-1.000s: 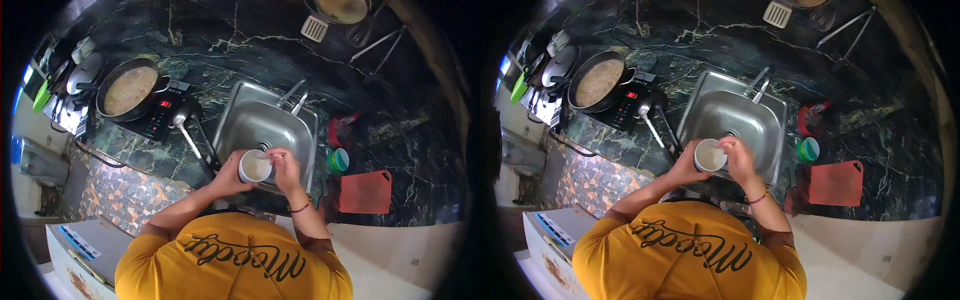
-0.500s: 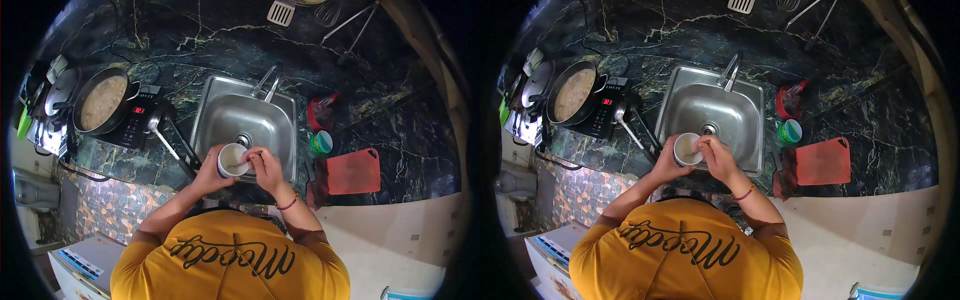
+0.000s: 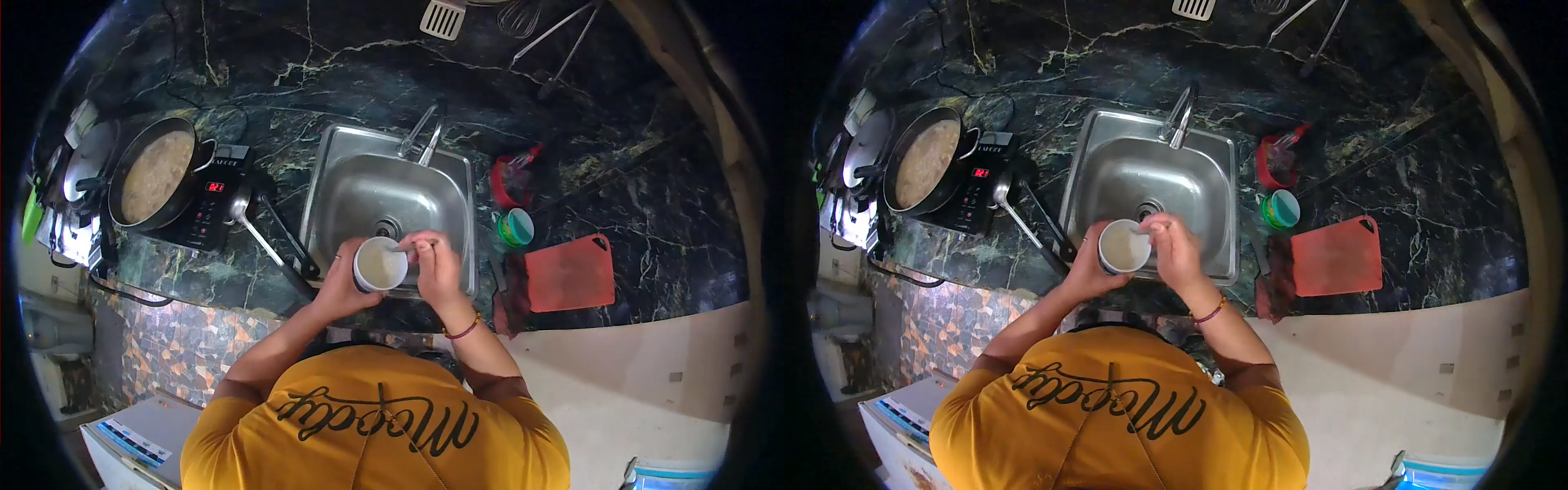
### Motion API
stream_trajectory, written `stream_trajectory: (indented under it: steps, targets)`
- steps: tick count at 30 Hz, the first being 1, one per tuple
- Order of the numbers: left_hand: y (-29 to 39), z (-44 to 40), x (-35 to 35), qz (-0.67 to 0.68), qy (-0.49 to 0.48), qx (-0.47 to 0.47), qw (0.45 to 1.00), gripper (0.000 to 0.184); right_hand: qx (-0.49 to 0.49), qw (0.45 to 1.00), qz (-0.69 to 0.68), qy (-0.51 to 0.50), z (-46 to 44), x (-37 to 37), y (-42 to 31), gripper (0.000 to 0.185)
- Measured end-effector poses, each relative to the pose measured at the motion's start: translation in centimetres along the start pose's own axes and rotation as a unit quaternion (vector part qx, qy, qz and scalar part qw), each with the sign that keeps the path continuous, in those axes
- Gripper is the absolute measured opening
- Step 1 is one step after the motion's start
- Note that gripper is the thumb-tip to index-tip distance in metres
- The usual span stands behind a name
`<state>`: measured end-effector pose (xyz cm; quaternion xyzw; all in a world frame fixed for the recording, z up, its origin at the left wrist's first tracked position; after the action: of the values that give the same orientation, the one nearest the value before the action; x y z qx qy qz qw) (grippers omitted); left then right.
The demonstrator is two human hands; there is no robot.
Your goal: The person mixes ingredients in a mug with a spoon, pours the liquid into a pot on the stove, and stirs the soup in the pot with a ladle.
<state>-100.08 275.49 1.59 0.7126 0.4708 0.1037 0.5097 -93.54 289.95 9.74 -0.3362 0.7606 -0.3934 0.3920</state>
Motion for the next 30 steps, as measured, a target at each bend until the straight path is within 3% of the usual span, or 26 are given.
stream_trajectory:
  steps: [4,8,10,15,17,21,24,30]
  targets:
    - [0.0,-0.1,0.3,0.018,0.003,-0.006,1.000,0.088,0.045,0.995,-0.054,-0.066,1.3,1.0,-0.6,0.014]
    - [0.0,-0.1,0.5,0.010,-0.010,-0.013,1.000,0.088,0.051,0.998,0.006,-0.037,1.0,-0.6,1.2,0.015]
    - [0.1,-0.1,0.8,0.012,-0.016,-0.015,1.000,0.089,0.022,0.999,-0.029,0.020,0.7,-1.1,1.5,0.016]
    - [0.3,-0.5,1.0,0.012,-0.012,0.022,1.000,0.089,0.059,0.992,-0.111,-0.011,2.0,-0.1,2.1,0.016]
    - [0.1,-0.6,0.8,0.013,-0.013,0.018,1.000,0.089,0.133,0.976,-0.169,0.045,2.4,-0.9,3.5,0.017]
    - [0.3,-0.9,0.5,0.004,-0.011,0.026,1.000,0.088,0.185,0.949,-0.234,0.101,2.3,-2.9,5.6,0.015]
    - [0.3,-0.9,0.5,0.005,-0.014,0.018,1.000,0.087,0.209,0.885,-0.378,0.173,2.3,-4.1,5.9,0.013]
    - [0.6,-1.0,0.5,-0.003,-0.026,0.025,0.999,0.090,0.155,0.908,-0.340,0.189,0.5,-6.3,1.9,0.015]
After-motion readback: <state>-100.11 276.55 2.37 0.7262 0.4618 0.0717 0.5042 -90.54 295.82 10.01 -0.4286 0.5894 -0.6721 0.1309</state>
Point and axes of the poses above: each hand's wrist, its own z-axis away from the middle knuckle, its own x-axis out of the palm, y = z × x, the point moved 8 cm from there along -z, towards the middle knuckle, and after that the axes turned 7 degrees about x, right-handed, at the moved point
